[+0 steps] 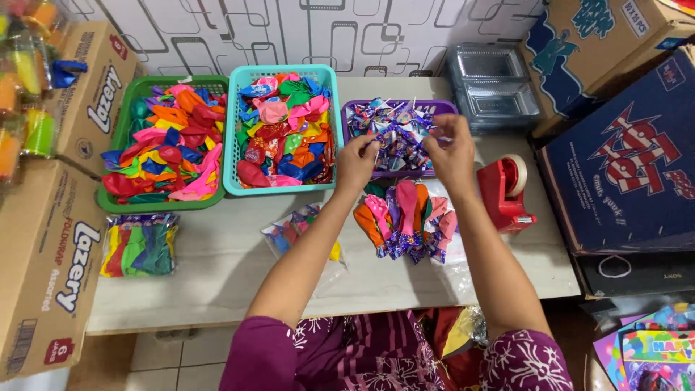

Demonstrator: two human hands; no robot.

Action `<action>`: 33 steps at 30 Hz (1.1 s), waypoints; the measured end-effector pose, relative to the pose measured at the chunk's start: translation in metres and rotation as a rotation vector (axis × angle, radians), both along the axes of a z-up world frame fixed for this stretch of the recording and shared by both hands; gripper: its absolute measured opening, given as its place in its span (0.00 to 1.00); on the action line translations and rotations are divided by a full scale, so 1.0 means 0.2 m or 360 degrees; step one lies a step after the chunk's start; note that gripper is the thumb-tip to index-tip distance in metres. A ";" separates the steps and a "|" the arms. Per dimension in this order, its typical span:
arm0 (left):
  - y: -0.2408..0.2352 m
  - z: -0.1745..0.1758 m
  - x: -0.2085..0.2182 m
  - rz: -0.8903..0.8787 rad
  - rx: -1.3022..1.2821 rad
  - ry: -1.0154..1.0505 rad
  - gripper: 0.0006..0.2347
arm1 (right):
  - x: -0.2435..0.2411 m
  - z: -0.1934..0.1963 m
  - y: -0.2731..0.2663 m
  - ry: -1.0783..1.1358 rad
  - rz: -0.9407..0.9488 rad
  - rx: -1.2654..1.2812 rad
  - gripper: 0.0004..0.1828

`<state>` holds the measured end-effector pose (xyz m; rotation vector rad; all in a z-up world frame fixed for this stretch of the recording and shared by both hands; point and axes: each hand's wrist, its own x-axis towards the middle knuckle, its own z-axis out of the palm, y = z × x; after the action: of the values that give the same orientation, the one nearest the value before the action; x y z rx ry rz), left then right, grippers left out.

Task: Assembling balloon sets by manually attaching colorful balloons to plastic sticks.

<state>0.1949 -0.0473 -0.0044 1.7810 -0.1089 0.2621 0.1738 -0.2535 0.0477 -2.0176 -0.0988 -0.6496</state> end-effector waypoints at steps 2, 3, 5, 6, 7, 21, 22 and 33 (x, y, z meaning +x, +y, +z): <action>0.00 -0.05 -0.03 -0.0010 -0.0222 0.0109 0.11 | -0.10 -0.02 0.13 0.0050 0.0079 0.0166 0.16; 0.00 -0.06 -0.05 -0.0029 -0.0440 0.0223 0.12 | -0.14 -0.02 0.20 0.0106 0.0151 0.0335 0.10; -0.01 -0.05 -0.12 -0.0055 -0.0519 0.0296 0.12 | -0.20 -0.02 0.29 0.0155 0.0176 0.0403 0.12; -0.01 -0.05 -0.15 -0.0088 -0.0598 0.0374 0.12 | -0.24 -0.03 0.34 0.0207 0.0194 0.0471 0.14; -0.01 -0.04 -0.19 -0.0082 -0.0597 0.0375 0.12 | -0.24 -0.07 0.35 0.0210 0.0199 0.0472 0.14; 0.21 -0.21 -0.36 -0.0117 -0.0579 0.0261 0.11 | -0.39 -0.11 0.55 0.0488 0.0536 0.0797 0.23; 0.23 -0.19 -0.36 -0.0117 -0.0578 0.0257 0.11 | -0.36 -0.14 0.56 0.0485 0.0539 0.0796 0.23; 0.74 -0.15 -0.01 0.0248 0.0364 0.0247 0.07 | -0.29 -0.31 0.52 0.0618 0.0423 0.0850 0.09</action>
<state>0.1922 0.0998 -0.0351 2.0342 0.1158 0.2293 0.1157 -0.1500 -0.0147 -1.5401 0.0369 -0.0882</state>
